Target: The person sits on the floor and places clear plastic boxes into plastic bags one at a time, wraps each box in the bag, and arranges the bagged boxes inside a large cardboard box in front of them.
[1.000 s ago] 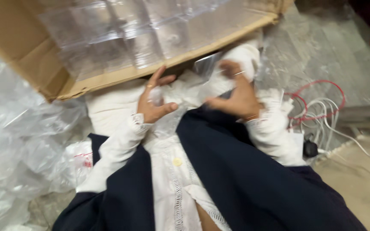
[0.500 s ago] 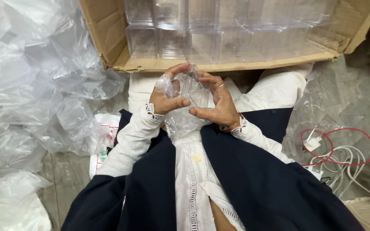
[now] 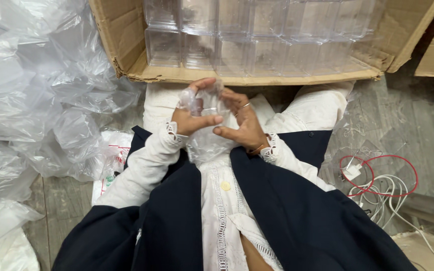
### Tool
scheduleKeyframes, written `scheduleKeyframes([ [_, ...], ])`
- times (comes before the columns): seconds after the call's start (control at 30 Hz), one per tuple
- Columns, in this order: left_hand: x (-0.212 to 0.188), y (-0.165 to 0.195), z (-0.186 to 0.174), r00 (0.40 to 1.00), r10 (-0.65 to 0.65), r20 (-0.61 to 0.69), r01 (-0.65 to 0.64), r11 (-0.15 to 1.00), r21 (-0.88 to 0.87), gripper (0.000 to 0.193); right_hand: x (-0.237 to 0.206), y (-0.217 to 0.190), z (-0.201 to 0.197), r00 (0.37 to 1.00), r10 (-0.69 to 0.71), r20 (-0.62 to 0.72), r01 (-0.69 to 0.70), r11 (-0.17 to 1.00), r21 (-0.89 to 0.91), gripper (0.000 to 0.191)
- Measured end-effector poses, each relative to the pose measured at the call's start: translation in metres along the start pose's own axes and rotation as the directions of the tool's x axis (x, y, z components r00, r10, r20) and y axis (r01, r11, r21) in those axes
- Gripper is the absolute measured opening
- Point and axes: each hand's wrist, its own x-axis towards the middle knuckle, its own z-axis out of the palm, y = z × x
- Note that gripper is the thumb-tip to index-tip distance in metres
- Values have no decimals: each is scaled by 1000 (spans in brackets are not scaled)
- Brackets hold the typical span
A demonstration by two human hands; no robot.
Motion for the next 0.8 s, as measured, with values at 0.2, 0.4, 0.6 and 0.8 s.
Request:
scheduleKeyframes([
  [0.2, -6, -9, -14, 698, -652, 297, 702, 539, -467, 87, 4, -25, -26, 927, -35, 374, 201, 887, -416, 101],
  [0.4, 3, -10, -4, 668, -670, 323, 660, 334, -672, 62, 18, -1, -33, 914, -122, 388, 135, 991, -7, 90],
  [0.6, 18, -4, 2, 650, -724, 231, 609, 315, -728, 56, 15, 16, -22, 973, -20, 232, 21, 1000, -1, 85],
  [0.8, 29, -31, -16, 641, -767, 27, 677, 549, -491, 70, 38, 12, -74, 988, -152, -24, 119, 849, -515, 82],
])
